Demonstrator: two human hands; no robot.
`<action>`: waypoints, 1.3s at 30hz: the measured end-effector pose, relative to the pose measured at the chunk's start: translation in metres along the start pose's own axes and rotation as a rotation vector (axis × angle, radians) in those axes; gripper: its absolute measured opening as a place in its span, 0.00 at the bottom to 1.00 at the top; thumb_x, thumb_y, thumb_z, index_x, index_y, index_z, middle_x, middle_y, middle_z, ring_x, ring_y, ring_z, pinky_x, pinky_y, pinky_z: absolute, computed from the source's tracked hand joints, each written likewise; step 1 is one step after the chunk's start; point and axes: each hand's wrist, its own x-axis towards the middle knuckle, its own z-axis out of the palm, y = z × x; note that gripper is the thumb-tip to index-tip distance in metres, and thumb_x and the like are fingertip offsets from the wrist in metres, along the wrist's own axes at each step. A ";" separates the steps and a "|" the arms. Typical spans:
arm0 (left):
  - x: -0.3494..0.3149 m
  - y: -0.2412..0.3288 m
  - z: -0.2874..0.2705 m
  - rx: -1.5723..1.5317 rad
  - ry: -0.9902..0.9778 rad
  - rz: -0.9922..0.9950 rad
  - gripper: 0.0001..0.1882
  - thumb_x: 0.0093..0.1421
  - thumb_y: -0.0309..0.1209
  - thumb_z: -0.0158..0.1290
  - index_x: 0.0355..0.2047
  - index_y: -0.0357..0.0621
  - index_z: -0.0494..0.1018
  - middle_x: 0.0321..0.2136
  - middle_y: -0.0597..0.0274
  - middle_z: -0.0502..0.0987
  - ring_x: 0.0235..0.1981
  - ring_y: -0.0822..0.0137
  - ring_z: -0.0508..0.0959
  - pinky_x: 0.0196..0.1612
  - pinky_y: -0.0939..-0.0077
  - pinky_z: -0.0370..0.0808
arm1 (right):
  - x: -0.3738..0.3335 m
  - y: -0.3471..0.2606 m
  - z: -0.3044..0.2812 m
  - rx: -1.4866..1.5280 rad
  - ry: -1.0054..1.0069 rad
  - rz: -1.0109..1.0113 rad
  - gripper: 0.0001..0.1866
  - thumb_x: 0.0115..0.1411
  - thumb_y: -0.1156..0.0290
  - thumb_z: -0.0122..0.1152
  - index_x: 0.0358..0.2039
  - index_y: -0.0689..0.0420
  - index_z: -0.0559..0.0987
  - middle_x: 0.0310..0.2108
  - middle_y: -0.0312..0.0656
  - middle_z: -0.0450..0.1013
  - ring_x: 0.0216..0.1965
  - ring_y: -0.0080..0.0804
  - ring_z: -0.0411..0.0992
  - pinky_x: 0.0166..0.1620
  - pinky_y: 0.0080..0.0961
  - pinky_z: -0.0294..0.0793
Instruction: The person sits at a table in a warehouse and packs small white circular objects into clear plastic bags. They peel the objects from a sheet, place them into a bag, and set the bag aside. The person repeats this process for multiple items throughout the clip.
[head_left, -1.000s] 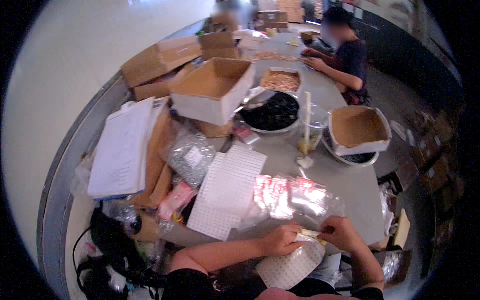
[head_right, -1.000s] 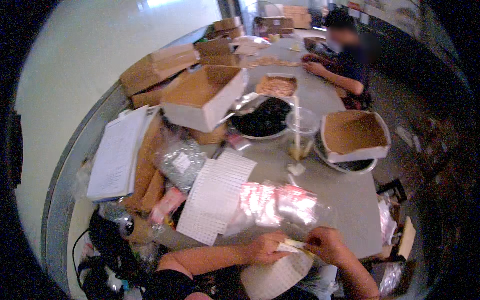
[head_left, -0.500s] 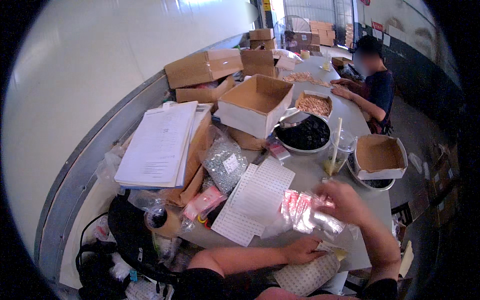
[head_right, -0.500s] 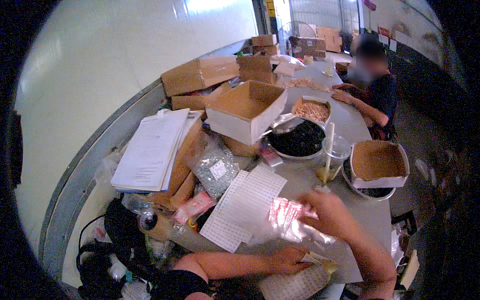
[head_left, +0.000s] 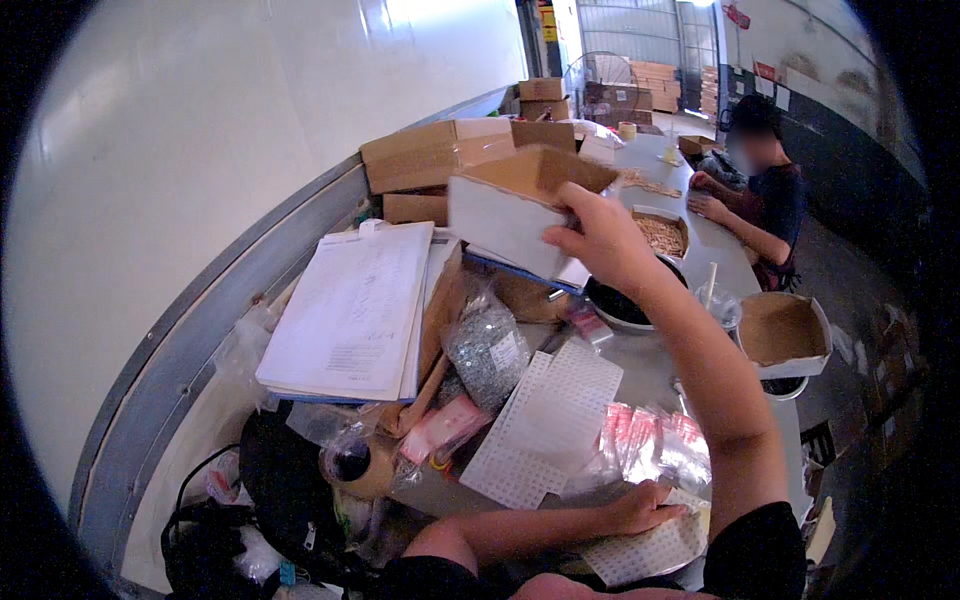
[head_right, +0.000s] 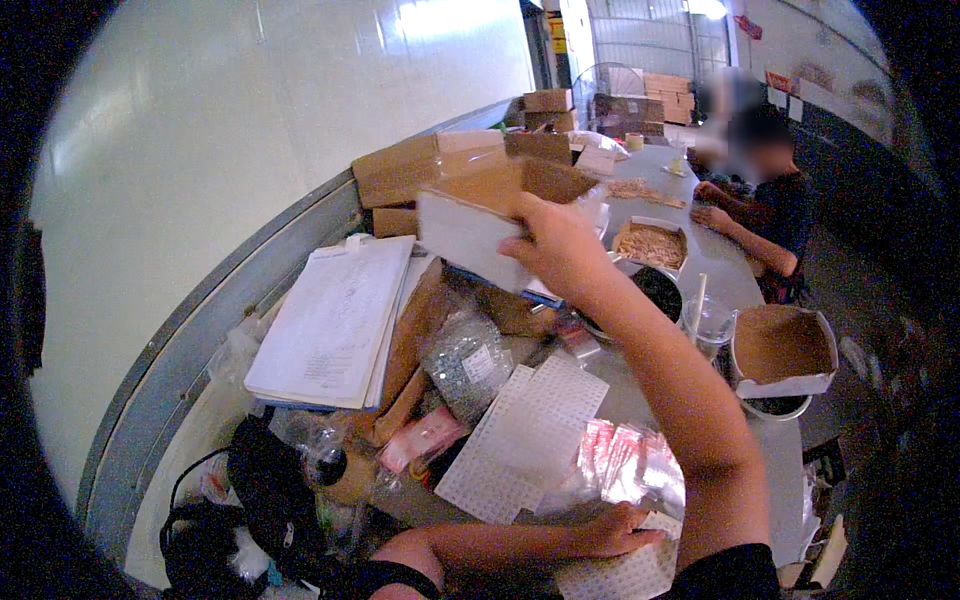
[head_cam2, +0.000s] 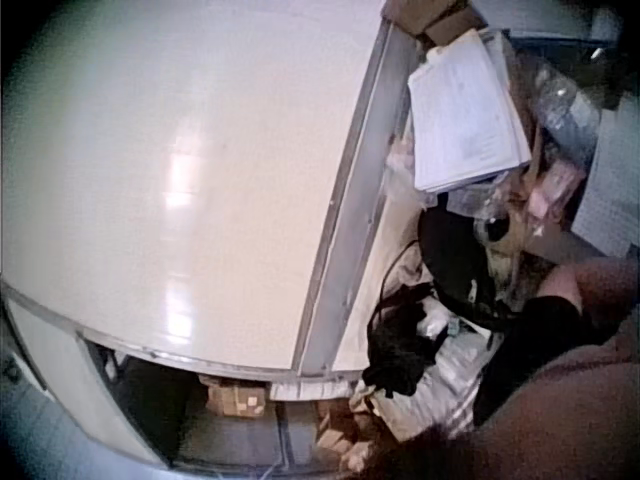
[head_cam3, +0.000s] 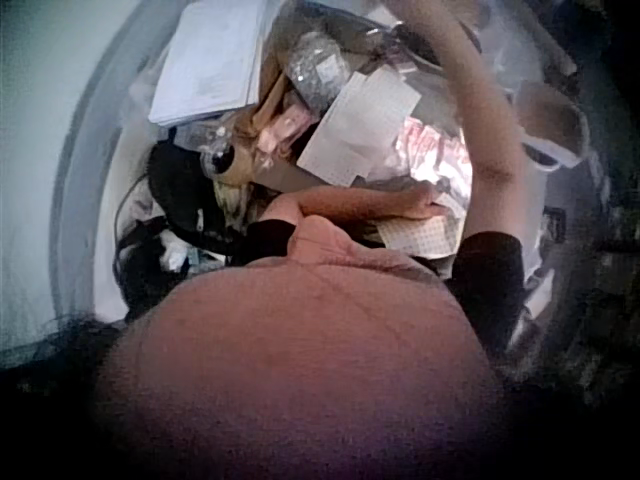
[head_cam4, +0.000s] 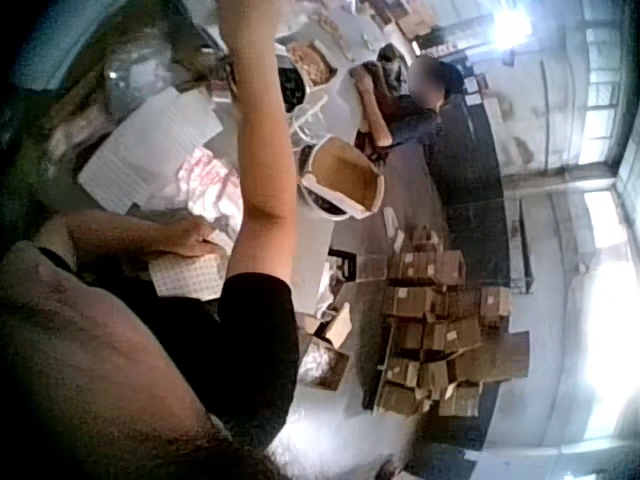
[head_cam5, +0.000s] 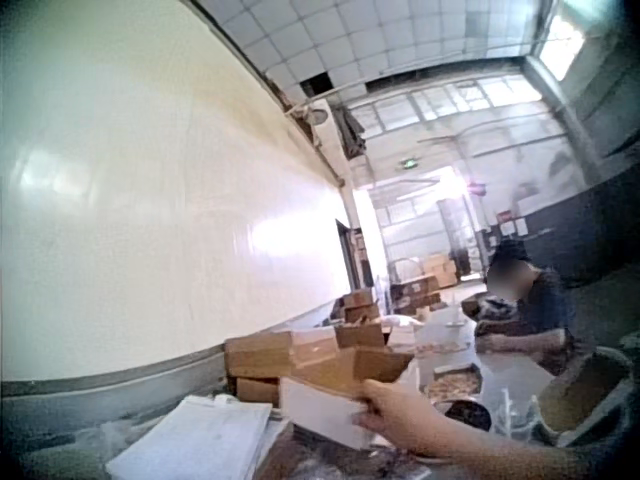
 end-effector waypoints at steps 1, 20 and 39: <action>-0.002 0.001 -0.001 -0.029 -0.006 -0.037 0.19 0.60 0.36 0.55 0.22 0.31 0.71 0.15 0.45 0.71 0.16 0.68 0.70 0.21 0.64 0.66 | 0.004 -0.010 0.005 0.025 0.030 -0.077 0.15 0.51 0.69 0.66 0.36 0.61 0.72 0.31 0.52 0.75 0.35 0.50 0.75 0.37 0.38 0.73; 0.010 0.034 -0.014 0.025 -0.156 -0.131 0.17 0.59 0.39 0.56 0.30 0.34 0.75 0.22 0.50 0.78 0.24 0.69 0.76 0.30 0.67 0.72 | -0.032 -0.069 0.024 0.300 -0.128 -0.479 0.23 0.55 0.74 0.61 0.51 0.59 0.68 0.48 0.50 0.65 0.45 0.46 0.70 0.48 0.35 0.72; 0.001 0.026 -0.016 -0.195 -0.157 -0.315 0.16 0.65 0.38 0.50 0.41 0.37 0.77 0.30 0.62 0.81 0.29 0.76 0.76 0.33 0.76 0.74 | -0.194 -0.117 -0.173 1.093 -0.002 -0.384 0.12 0.51 0.65 0.71 0.25 0.58 0.78 0.27 0.46 0.74 0.27 0.35 0.75 0.31 0.31 0.72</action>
